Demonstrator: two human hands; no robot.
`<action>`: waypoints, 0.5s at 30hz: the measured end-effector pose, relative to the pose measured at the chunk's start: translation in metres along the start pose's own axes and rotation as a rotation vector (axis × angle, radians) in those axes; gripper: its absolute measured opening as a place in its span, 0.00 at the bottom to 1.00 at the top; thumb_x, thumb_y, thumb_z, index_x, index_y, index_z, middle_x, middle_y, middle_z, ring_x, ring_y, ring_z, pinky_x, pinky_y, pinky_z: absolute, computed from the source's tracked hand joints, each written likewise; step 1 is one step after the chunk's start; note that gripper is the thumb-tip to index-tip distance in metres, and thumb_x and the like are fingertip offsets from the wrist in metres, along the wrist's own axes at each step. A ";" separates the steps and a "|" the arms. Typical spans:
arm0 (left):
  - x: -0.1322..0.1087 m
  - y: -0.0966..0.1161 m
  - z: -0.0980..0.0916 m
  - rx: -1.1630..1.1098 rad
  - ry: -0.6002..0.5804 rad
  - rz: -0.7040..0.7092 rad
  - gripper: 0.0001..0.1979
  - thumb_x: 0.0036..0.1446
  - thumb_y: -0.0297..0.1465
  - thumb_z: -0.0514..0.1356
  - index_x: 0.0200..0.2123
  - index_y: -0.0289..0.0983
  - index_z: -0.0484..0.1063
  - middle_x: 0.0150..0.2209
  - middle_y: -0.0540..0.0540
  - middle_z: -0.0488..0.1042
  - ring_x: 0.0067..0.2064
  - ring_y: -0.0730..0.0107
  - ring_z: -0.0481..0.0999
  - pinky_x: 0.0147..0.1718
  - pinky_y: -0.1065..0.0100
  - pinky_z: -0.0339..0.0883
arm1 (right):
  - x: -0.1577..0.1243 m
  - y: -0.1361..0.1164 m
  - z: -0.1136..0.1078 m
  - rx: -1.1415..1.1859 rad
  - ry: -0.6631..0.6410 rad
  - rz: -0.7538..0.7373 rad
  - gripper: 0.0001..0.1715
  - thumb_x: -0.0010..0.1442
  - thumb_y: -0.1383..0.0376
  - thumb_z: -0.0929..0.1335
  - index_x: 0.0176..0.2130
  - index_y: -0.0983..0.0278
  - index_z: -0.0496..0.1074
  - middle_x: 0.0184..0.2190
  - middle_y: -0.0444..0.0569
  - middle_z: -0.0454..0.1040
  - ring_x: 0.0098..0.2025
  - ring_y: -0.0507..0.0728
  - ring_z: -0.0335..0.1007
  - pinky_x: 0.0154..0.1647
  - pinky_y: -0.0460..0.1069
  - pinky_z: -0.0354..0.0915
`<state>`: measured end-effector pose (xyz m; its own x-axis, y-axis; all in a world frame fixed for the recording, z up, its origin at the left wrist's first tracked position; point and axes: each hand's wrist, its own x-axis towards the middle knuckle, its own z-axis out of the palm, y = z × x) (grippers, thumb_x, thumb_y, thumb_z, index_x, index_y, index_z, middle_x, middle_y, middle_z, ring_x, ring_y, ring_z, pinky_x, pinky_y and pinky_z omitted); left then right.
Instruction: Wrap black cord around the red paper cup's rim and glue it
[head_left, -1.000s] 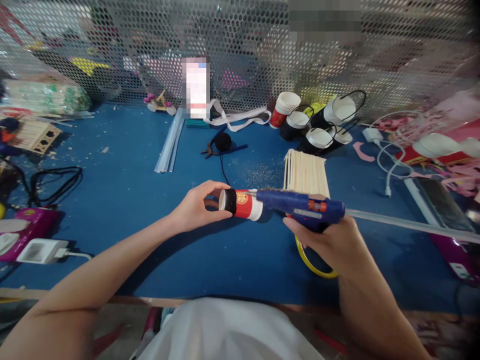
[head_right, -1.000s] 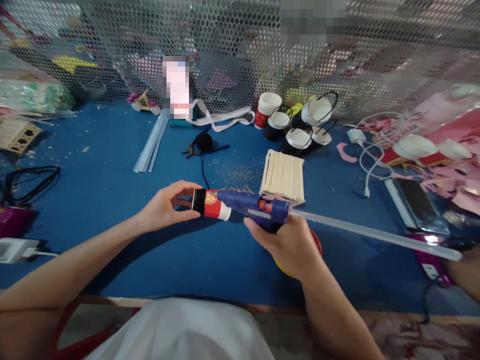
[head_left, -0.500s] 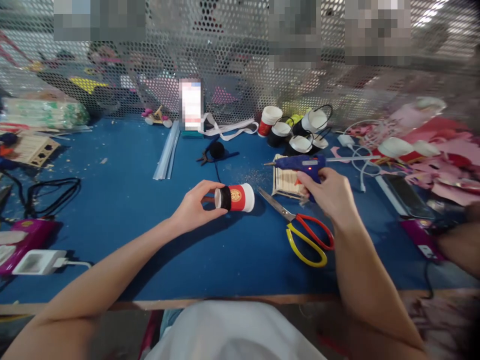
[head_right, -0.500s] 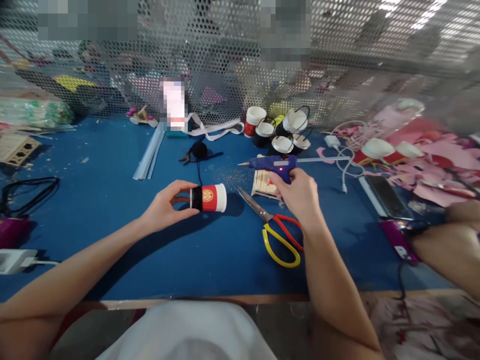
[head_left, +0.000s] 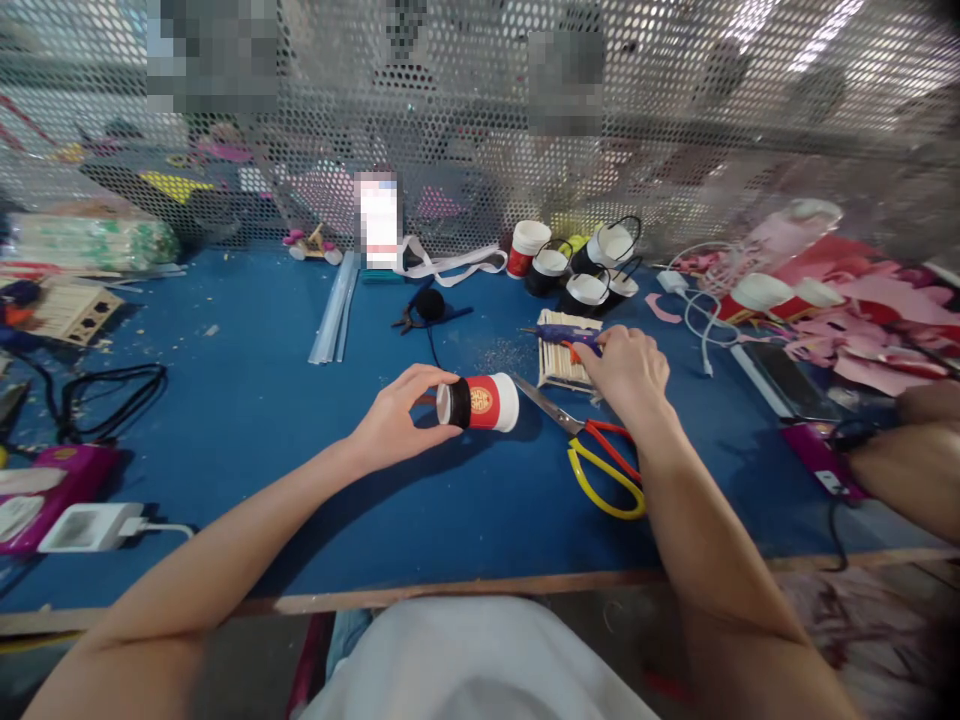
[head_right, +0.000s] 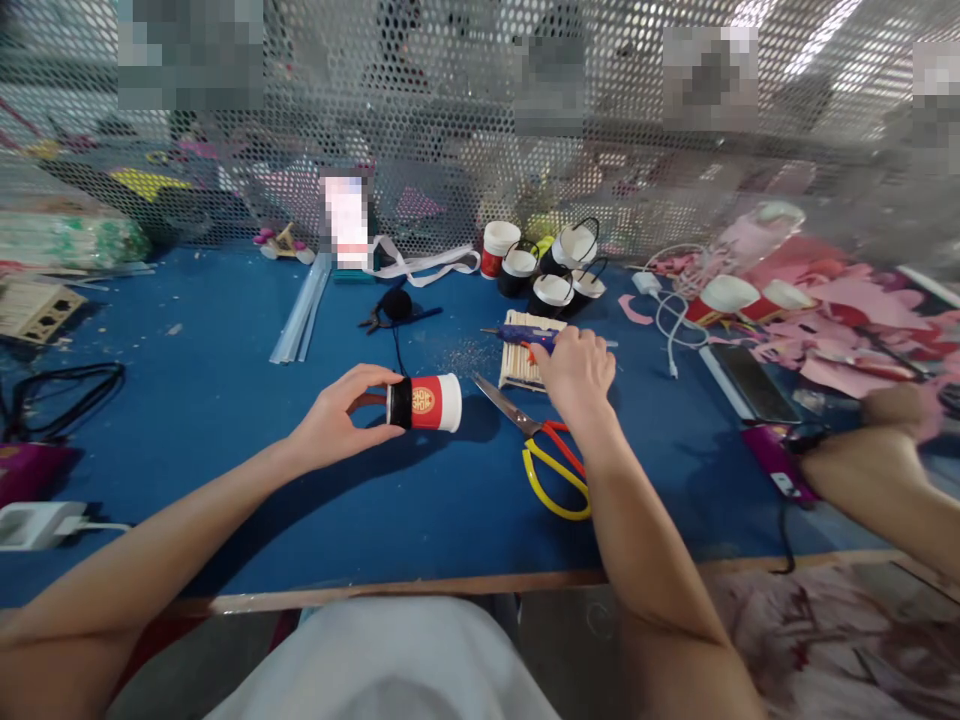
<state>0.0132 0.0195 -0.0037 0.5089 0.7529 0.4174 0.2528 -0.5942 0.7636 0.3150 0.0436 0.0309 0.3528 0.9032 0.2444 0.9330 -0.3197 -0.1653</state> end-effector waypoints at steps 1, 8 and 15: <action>0.000 0.000 0.000 0.014 -0.006 0.032 0.23 0.51 0.31 0.65 0.51 0.38 0.66 0.49 0.39 0.68 0.50 0.62 0.72 0.45 0.58 0.76 | -0.005 -0.006 -0.005 0.052 0.057 -0.083 0.21 0.58 0.53 0.65 0.40 0.68 0.74 0.43 0.65 0.73 0.47 0.69 0.68 0.44 0.61 0.63; -0.004 0.005 -0.001 0.228 -0.182 0.321 0.23 0.55 0.31 0.62 0.54 0.41 0.62 0.55 0.35 0.63 0.55 0.56 0.69 0.52 0.53 0.71 | -0.037 -0.068 -0.027 0.612 -0.482 -0.636 0.27 0.65 0.50 0.57 0.30 0.61 0.75 0.33 0.49 0.77 0.41 0.58 0.72 0.44 0.52 0.66; -0.004 0.008 0.000 0.282 -0.217 0.403 0.20 0.57 0.25 0.60 0.53 0.39 0.63 0.61 0.33 0.52 0.63 0.52 0.60 0.55 0.53 0.69 | -0.046 -0.082 -0.018 0.826 -0.861 -0.597 0.23 0.63 0.50 0.61 0.38 0.62 0.76 0.37 0.47 0.79 0.40 0.56 0.74 0.42 0.50 0.67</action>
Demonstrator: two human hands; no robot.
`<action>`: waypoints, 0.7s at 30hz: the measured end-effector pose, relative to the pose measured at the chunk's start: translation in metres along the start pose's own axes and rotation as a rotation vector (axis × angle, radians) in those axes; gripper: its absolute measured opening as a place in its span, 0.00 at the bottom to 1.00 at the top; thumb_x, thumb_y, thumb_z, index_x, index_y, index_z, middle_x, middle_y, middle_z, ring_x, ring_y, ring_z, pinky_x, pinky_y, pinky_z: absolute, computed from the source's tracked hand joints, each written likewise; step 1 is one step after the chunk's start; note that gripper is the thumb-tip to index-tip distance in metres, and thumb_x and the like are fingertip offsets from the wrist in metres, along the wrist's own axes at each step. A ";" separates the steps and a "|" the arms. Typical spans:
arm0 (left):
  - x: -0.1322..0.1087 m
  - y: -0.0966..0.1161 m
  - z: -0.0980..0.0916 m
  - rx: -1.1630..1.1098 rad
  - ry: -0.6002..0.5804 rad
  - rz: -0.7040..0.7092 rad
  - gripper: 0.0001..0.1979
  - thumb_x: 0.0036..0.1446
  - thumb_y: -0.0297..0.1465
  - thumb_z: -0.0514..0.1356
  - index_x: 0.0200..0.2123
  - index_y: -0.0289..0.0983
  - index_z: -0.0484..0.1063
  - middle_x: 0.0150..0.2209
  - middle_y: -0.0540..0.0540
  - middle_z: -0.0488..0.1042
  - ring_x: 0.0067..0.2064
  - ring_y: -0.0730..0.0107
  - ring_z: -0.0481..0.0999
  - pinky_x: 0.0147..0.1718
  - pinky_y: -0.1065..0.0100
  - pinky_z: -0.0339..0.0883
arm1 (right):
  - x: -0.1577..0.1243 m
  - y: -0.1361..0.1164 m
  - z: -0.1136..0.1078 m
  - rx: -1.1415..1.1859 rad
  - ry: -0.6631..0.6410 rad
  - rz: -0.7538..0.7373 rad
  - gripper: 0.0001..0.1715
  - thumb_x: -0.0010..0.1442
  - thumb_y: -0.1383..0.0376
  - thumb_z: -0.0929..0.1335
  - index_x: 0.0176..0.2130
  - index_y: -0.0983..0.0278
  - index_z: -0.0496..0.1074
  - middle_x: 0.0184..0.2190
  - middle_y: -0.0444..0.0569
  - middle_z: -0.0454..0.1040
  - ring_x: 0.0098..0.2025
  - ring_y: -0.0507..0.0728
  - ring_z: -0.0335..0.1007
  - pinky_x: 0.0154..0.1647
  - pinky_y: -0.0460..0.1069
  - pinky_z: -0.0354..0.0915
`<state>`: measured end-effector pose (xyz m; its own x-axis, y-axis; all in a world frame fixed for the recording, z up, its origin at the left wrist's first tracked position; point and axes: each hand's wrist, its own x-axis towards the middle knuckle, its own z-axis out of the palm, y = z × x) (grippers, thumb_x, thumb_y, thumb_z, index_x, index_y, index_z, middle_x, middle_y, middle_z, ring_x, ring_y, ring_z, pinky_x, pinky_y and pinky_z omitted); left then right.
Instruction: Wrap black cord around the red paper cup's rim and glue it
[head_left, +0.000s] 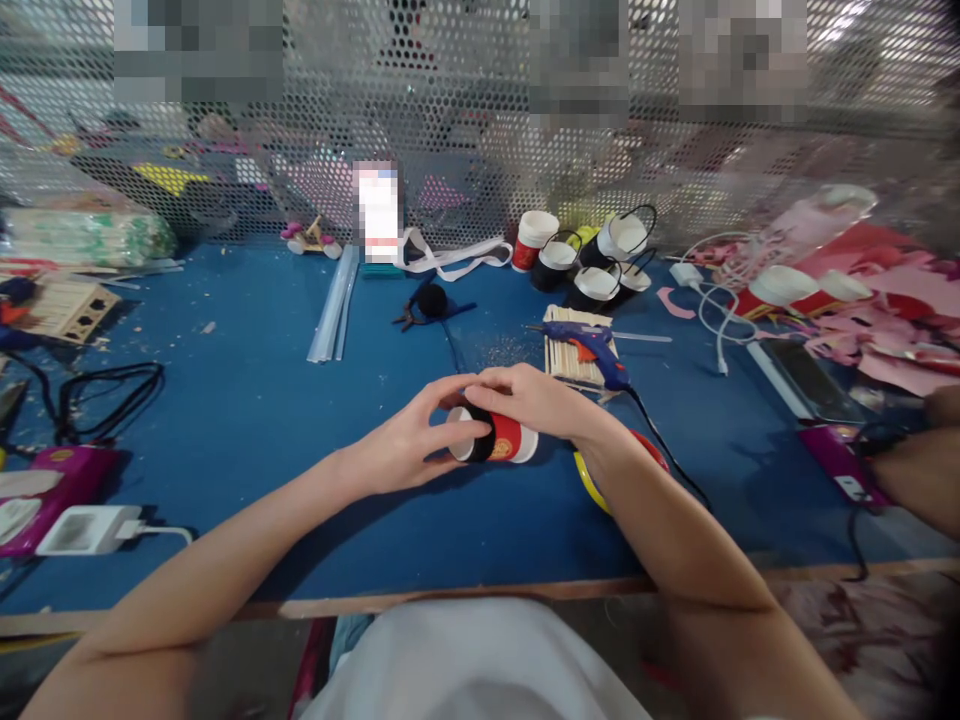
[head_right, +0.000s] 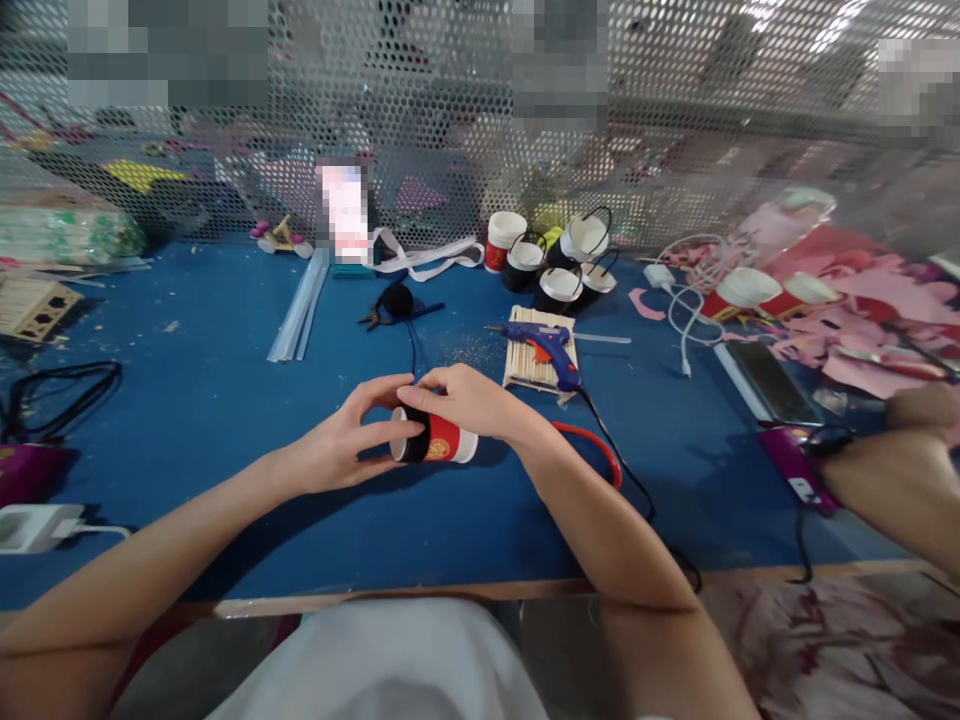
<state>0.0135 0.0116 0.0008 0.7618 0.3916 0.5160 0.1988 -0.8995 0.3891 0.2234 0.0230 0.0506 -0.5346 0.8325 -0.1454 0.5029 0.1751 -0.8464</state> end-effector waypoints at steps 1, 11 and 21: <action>0.000 0.000 0.000 -0.008 -0.007 -0.010 0.21 0.56 0.25 0.60 0.53 0.40 0.63 0.61 0.33 0.51 0.63 0.51 0.60 0.55 0.53 0.69 | 0.000 0.002 0.001 0.062 0.017 -0.005 0.21 0.61 0.51 0.63 0.40 0.63 0.76 0.38 0.48 0.79 0.41 0.56 0.74 0.43 0.50 0.67; -0.002 -0.001 0.003 0.011 -0.056 -0.036 0.19 0.58 0.26 0.58 0.53 0.40 0.63 0.62 0.36 0.48 0.63 0.53 0.59 0.55 0.55 0.70 | -0.003 0.011 0.005 0.069 0.065 0.047 0.22 0.61 0.50 0.63 0.39 0.64 0.75 0.36 0.48 0.78 0.38 0.55 0.73 0.38 0.50 0.66; 0.000 0.000 0.005 0.031 -0.109 0.016 0.16 0.61 0.25 0.54 0.52 0.39 0.65 0.65 0.36 0.45 0.65 0.49 0.56 0.57 0.53 0.67 | -0.002 0.012 0.015 0.132 0.086 0.046 0.08 0.57 0.63 0.68 0.37 0.64 0.73 0.35 0.47 0.76 0.39 0.55 0.72 0.41 0.50 0.65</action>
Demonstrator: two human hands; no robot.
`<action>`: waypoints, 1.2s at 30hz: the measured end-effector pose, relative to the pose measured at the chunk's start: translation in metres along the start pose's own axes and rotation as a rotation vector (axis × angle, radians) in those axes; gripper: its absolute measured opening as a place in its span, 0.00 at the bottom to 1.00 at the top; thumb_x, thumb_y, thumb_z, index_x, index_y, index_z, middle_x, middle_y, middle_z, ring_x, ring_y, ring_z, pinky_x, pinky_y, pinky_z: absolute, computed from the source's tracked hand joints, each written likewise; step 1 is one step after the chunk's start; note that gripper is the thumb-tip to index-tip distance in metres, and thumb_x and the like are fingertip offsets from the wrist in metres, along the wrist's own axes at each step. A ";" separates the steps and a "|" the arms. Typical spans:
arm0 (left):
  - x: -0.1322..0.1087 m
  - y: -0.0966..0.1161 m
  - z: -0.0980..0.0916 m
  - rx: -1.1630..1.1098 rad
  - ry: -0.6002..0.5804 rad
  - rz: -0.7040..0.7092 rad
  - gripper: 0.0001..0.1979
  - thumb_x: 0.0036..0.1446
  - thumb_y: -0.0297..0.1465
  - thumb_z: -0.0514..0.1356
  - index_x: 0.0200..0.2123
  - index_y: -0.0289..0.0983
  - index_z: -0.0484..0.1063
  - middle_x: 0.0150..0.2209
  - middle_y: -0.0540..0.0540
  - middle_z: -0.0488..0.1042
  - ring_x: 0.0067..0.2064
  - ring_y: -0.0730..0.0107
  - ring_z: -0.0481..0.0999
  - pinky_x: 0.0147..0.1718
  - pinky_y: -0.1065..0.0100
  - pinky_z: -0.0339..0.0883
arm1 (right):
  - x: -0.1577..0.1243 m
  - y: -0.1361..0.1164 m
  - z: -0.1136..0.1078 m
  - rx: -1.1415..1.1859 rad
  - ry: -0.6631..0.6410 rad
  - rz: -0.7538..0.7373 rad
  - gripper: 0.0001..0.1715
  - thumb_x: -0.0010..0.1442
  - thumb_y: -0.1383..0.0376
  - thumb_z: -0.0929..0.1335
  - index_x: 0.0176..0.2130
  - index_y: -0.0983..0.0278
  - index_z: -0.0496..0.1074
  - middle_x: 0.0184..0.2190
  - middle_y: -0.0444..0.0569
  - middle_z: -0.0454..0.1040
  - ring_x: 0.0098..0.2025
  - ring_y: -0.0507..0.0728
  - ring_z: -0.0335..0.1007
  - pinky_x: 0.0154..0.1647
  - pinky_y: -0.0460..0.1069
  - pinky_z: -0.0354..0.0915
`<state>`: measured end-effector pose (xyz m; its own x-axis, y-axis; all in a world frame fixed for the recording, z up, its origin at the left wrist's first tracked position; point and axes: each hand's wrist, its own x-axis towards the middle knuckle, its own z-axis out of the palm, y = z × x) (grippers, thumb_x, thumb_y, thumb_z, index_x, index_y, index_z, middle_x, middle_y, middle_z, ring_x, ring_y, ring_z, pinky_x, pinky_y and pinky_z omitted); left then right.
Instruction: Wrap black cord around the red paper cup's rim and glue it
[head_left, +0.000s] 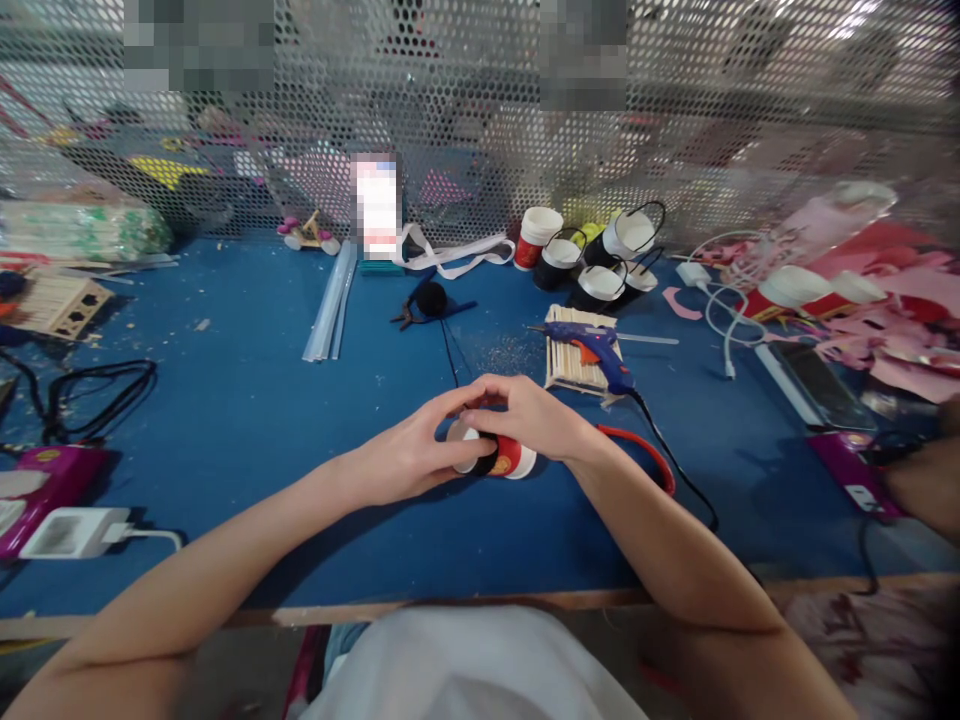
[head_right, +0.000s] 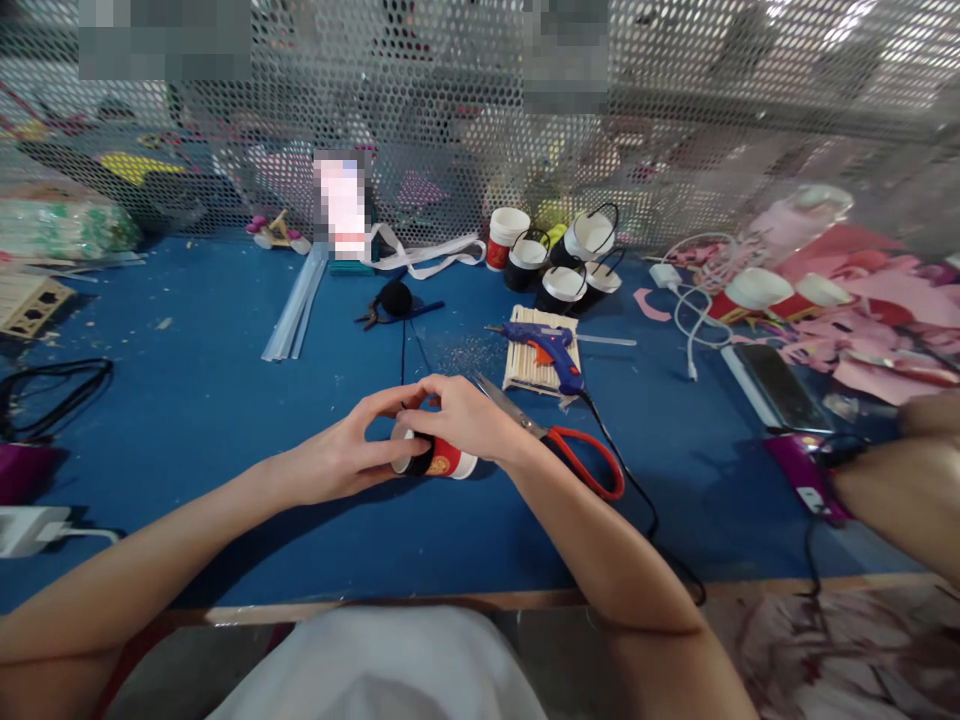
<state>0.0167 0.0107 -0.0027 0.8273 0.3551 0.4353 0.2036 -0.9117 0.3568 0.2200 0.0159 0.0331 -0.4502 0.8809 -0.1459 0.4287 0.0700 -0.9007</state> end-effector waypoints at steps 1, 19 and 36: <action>-0.001 0.000 0.000 -0.014 0.012 0.003 0.16 0.61 0.25 0.54 0.52 0.39 0.65 0.65 0.36 0.44 0.65 0.49 0.55 0.57 0.53 0.67 | -0.001 -0.001 0.001 0.008 0.013 0.007 0.08 0.57 0.62 0.67 0.37 0.64 0.73 0.35 0.48 0.76 0.39 0.55 0.72 0.41 0.50 0.65; -0.003 -0.004 0.004 -0.705 0.123 -0.545 0.29 0.49 0.34 0.67 0.53 0.35 0.63 0.47 0.40 0.71 0.44 0.65 0.75 0.47 0.58 0.72 | 0.003 0.005 -0.014 0.016 0.480 -0.198 0.12 0.57 0.58 0.69 0.29 0.62 0.65 0.25 0.42 0.68 0.28 0.50 0.64 0.30 0.48 0.61; -0.001 -0.006 -0.002 -0.369 0.148 -0.191 0.27 0.52 0.32 0.65 0.55 0.37 0.63 0.51 0.36 0.70 0.52 0.60 0.73 0.46 0.61 0.74 | 0.006 0.009 -0.009 -0.051 0.277 -0.092 0.13 0.57 0.57 0.67 0.28 0.62 0.64 0.22 0.40 0.65 0.24 0.49 0.58 0.26 0.47 0.57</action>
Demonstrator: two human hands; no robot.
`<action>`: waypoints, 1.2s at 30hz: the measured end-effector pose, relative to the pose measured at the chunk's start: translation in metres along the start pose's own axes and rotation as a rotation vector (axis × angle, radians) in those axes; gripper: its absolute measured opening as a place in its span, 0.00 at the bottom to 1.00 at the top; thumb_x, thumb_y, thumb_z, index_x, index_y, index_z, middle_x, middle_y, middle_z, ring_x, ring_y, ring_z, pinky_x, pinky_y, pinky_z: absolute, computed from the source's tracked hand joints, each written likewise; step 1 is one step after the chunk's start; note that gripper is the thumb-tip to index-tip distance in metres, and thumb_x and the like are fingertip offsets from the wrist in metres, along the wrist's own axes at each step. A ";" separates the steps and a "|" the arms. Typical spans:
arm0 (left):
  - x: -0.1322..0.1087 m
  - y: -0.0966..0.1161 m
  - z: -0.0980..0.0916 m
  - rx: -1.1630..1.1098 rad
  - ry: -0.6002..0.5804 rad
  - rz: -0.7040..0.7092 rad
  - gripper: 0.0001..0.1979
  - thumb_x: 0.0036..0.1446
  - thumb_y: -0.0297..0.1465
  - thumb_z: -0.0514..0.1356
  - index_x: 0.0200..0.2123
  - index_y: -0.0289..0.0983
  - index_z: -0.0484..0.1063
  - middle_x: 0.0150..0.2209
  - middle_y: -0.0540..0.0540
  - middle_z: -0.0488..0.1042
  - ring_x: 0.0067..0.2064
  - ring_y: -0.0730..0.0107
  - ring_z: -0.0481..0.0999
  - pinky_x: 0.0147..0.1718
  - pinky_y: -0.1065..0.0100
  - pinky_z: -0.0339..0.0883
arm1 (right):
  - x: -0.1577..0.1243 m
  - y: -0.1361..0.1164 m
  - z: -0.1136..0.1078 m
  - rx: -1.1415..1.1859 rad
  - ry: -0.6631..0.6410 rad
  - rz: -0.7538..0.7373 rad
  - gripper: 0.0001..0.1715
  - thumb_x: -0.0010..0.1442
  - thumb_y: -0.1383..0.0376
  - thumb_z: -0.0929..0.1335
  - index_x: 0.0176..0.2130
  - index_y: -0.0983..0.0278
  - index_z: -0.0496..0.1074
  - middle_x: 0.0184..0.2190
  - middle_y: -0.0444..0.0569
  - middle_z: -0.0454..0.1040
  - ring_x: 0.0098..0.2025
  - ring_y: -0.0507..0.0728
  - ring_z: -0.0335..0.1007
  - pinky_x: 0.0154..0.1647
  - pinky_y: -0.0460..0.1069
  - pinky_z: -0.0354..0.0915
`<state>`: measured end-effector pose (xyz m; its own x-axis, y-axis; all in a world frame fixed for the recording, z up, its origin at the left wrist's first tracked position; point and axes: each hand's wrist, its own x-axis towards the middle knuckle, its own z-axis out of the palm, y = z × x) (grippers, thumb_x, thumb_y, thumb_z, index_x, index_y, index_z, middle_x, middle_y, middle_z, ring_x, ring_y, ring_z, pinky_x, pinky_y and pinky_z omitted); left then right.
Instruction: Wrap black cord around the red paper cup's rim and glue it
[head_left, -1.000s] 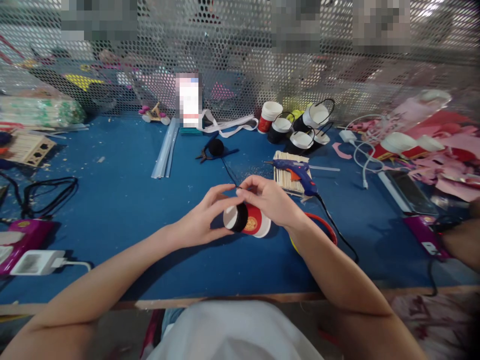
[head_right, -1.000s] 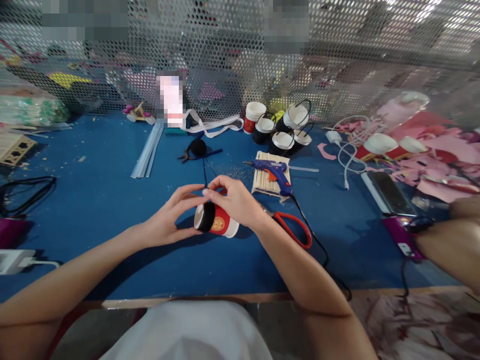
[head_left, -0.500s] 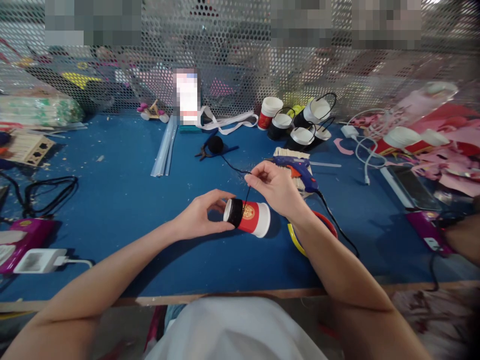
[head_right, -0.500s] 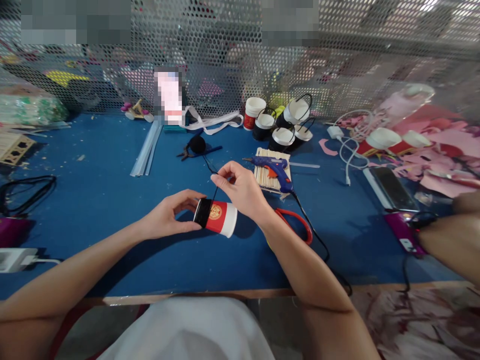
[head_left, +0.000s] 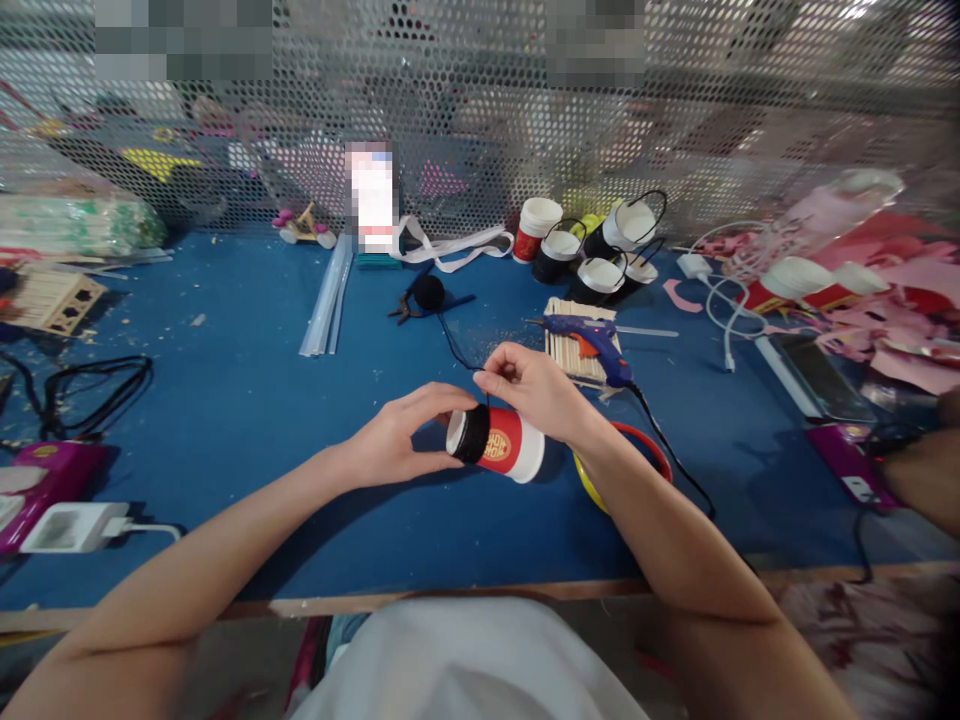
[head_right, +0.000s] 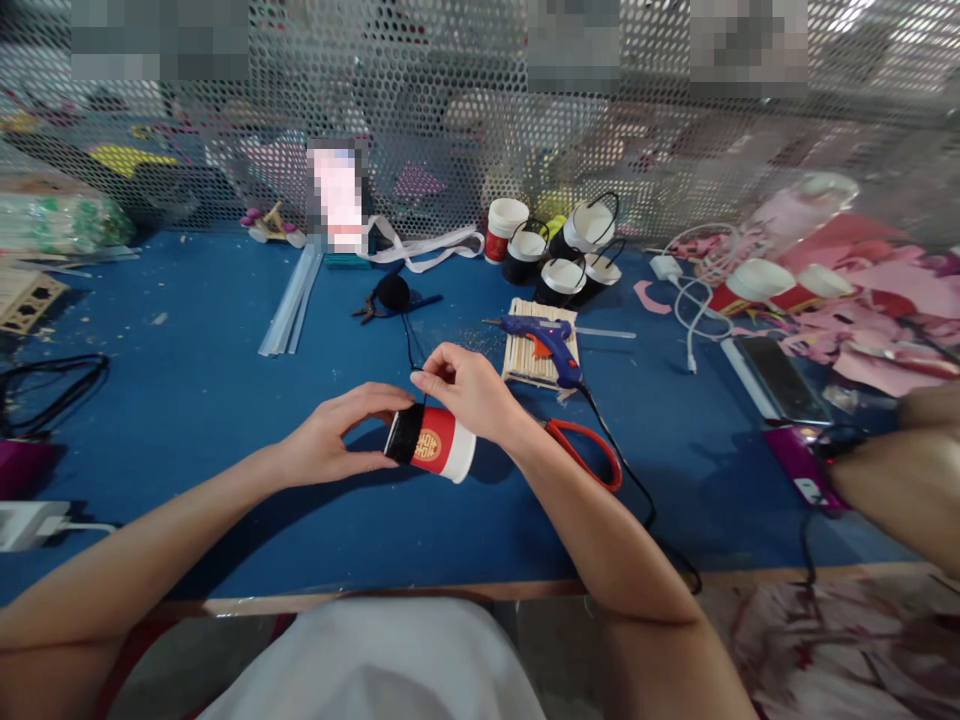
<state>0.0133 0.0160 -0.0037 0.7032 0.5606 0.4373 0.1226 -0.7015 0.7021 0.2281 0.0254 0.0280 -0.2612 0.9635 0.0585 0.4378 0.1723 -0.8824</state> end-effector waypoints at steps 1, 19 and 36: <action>0.000 0.000 -0.001 0.043 0.004 0.031 0.27 0.53 0.33 0.65 0.55 0.37 0.63 0.51 0.36 0.71 0.53 0.59 0.72 0.47 0.60 0.74 | 0.000 0.000 0.000 -0.004 -0.011 0.002 0.14 0.57 0.57 0.67 0.28 0.62 0.64 0.22 0.40 0.65 0.24 0.49 0.58 0.26 0.47 0.57; -0.002 -0.014 0.003 0.195 -0.008 0.044 0.22 0.58 0.33 0.60 0.55 0.41 0.62 0.53 0.38 0.65 0.53 0.61 0.70 0.50 0.59 0.70 | 0.002 0.004 0.007 -0.280 -0.034 -0.018 0.11 0.62 0.57 0.62 0.30 0.61 0.60 0.26 0.43 0.69 0.29 0.53 0.63 0.30 0.48 0.55; 0.008 0.005 0.003 -0.204 -0.048 -0.329 0.14 0.55 0.34 0.60 0.43 0.37 0.62 0.38 0.47 0.70 0.35 0.73 0.72 0.35 0.69 0.68 | -0.004 0.017 0.029 -0.329 0.164 -0.057 0.12 0.62 0.59 0.62 0.28 0.61 0.58 0.26 0.44 0.68 0.29 0.53 0.63 0.31 0.48 0.55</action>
<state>0.0216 0.0157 0.0019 0.6822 0.7164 0.1461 0.2094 -0.3829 0.8998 0.2116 0.0184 -0.0007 -0.1638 0.9658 0.2008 0.6864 0.2578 -0.6800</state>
